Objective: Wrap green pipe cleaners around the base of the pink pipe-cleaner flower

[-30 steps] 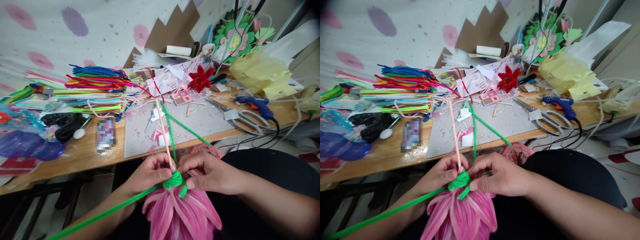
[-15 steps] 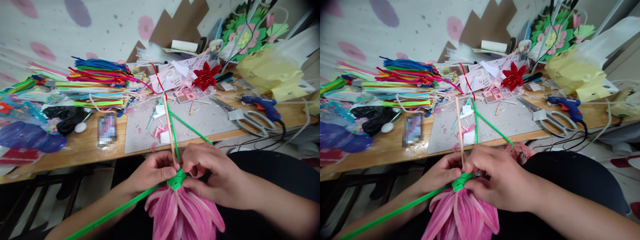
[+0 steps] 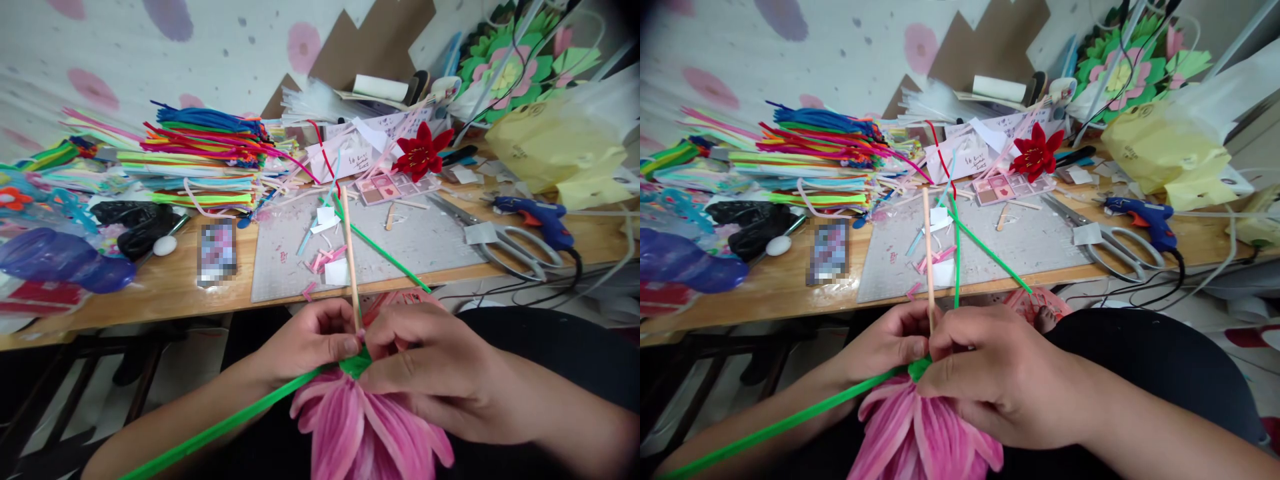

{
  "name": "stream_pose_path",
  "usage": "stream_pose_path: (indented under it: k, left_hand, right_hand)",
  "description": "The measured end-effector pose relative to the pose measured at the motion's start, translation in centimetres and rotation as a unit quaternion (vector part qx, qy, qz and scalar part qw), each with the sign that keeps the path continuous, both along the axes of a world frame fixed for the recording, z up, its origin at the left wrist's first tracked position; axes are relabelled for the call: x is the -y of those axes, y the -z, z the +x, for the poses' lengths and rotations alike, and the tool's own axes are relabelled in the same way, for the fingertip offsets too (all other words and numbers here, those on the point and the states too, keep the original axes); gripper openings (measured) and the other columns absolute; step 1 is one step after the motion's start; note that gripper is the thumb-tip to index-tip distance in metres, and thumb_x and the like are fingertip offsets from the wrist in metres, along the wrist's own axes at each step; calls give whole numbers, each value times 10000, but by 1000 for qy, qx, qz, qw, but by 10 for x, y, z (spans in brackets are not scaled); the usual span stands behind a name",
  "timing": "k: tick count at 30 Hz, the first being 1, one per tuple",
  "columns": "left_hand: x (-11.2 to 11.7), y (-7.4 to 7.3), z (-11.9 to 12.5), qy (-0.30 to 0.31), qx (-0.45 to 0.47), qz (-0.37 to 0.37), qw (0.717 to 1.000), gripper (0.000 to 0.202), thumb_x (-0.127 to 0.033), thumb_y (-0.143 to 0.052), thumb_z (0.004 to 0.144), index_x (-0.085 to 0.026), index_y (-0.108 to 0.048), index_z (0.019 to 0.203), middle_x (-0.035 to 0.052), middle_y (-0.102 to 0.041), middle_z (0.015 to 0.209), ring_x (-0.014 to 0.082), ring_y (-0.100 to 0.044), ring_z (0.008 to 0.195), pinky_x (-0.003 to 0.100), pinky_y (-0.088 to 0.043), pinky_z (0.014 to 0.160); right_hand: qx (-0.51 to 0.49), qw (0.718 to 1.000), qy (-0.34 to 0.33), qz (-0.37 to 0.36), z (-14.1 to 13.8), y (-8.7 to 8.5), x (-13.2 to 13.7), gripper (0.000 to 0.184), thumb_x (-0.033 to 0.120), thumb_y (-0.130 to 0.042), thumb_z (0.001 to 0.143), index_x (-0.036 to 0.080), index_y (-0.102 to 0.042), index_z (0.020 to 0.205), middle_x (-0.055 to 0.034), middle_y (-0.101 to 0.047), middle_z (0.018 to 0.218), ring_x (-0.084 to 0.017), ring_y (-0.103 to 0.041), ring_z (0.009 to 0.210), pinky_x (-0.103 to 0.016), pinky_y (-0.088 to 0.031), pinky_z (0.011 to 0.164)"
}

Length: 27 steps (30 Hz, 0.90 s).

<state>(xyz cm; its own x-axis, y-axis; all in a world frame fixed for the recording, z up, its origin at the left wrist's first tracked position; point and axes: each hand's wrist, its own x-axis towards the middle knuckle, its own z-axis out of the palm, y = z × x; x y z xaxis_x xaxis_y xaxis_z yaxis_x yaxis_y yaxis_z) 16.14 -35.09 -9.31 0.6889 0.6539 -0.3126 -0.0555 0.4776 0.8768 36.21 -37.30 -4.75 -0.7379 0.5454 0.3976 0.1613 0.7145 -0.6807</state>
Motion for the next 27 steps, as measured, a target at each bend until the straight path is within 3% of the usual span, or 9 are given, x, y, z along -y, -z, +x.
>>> stream_pose_path:
  k: [6,12,17,22,27]
  left_hand:
    - [0,0,-1,-1,-15,-4,1000,434,-473,-761,618,-137,-570,815,-11,-517,704,114,-484,650,239,-331,598]
    - [-1,-2,-5,14,0,9,1000,397,-454,-744,652,-140,-577,830,-1,-540,751,109,-480,673,232,-335,616]
    - [-4,-6,-10,38,8,9,999,359,-366,-761,623,-147,-574,838,1,-548,782,122,-493,702,246,-350,655]
    - [-7,-10,-11,61,-33,45,997,305,-248,-733,605,-161,-562,841,-8,-542,797,124,-488,716,252,-358,664]
    - [-11,-16,-8,81,-40,83,992,266,-193,-708,612,-153,-565,833,-6,-554,796,135,-516,740,262,-390,683]
  right_hand:
    - [42,997,17,55,-2,-4,2,236,136,-414,911,137,-650,920,-64,-580,802,-125,-548,719,-256,-429,636]
    - [113,981,84,133,-5,-11,7,295,153,-381,949,147,-650,829,-33,-590,679,-131,-545,635,-267,-436,618]
    - [149,963,41,221,-4,-15,7,335,120,-363,932,130,-662,781,-78,-652,772,-185,-579,704,-322,-449,628]
    - [140,981,20,132,-1,-16,1,288,138,-378,934,139,-652,842,-75,-629,795,-166,-567,703,-300,-437,617]
    - [43,999,-14,-4,2,-24,-8,187,98,-472,878,114,-624,985,-76,-622,858,-138,-590,800,-251,-466,707]
